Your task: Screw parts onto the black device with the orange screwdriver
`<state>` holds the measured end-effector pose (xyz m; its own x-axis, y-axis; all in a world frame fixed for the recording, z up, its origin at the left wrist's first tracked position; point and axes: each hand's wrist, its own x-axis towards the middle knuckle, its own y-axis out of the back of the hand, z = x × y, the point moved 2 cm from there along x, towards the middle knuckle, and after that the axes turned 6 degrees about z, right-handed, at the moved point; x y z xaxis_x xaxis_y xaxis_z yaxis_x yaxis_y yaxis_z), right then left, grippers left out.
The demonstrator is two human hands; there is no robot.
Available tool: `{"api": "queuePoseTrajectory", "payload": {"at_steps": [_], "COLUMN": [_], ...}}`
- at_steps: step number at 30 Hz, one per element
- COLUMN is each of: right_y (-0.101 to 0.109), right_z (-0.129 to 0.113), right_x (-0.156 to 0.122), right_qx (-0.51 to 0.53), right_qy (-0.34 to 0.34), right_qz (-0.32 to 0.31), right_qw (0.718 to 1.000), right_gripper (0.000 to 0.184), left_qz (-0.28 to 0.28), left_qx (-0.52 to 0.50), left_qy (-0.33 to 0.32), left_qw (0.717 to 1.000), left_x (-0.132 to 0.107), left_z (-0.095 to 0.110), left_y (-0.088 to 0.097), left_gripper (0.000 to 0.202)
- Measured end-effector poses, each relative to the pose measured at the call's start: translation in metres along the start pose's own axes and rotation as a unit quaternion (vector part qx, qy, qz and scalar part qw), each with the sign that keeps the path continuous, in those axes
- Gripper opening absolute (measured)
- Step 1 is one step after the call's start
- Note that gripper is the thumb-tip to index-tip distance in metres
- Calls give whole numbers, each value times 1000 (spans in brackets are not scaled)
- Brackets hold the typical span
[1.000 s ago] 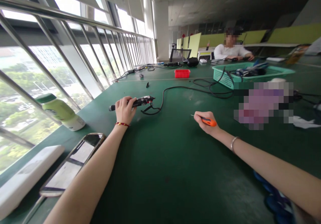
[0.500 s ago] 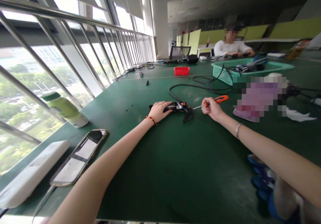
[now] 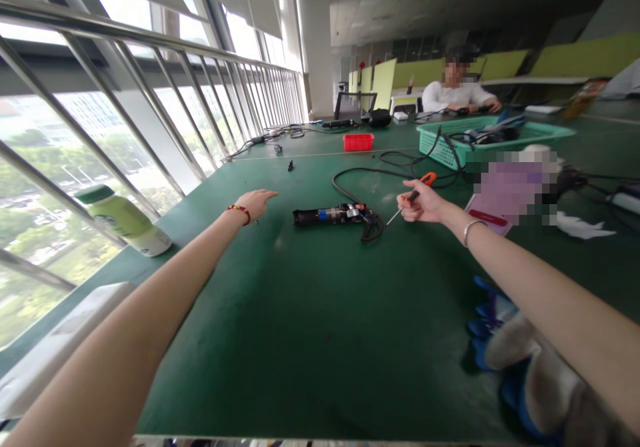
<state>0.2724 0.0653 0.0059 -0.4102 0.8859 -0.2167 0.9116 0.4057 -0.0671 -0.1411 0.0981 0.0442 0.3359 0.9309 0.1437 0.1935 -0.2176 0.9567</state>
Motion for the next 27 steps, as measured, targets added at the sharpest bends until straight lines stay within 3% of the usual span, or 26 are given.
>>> {"api": "queuePoseTrajectory", "payload": {"at_steps": [3, 5, 10, 13, 15, 19, 27], "right_y": [4, 5, 4, 4, 6, 13, 28], "right_z": [-9, -16, -30, -36, -38, -38, -37], "right_x": [3, 5, 9, 10, 11, 14, 28], "right_qx": [-18, -35, -82, -119, -169, -240, -262], "right_qy": [-34, -58, -115, -150, -199, -299, -293], "right_qz": [-19, -31, -52, -53, -34, 6, 79], "right_qw": [999, 997, 989, 980, 965, 923, 916], "right_gripper": [48, 45, 38, 36, 35, 31, 27], "left_qz": [-68, -62, 2, 19, 16, 2, -3], "left_qx": [54, 68, 83, 93, 99, 104, 139], "left_qy": [-1, -21, -58, -69, -88, -112, -55], "left_qw": [996, 996, 995, 993, 991, 988, 989], "left_x": [-17, -30, -48, -47, -47, -50, -63], "left_z": [-34, -39, -21, -11, -6, 3, 36], "left_y": [-15, -21, -23, -19, -16, -8, 3], "left_gripper": [61, 65, 55, 60, 62, 46, 33]}}
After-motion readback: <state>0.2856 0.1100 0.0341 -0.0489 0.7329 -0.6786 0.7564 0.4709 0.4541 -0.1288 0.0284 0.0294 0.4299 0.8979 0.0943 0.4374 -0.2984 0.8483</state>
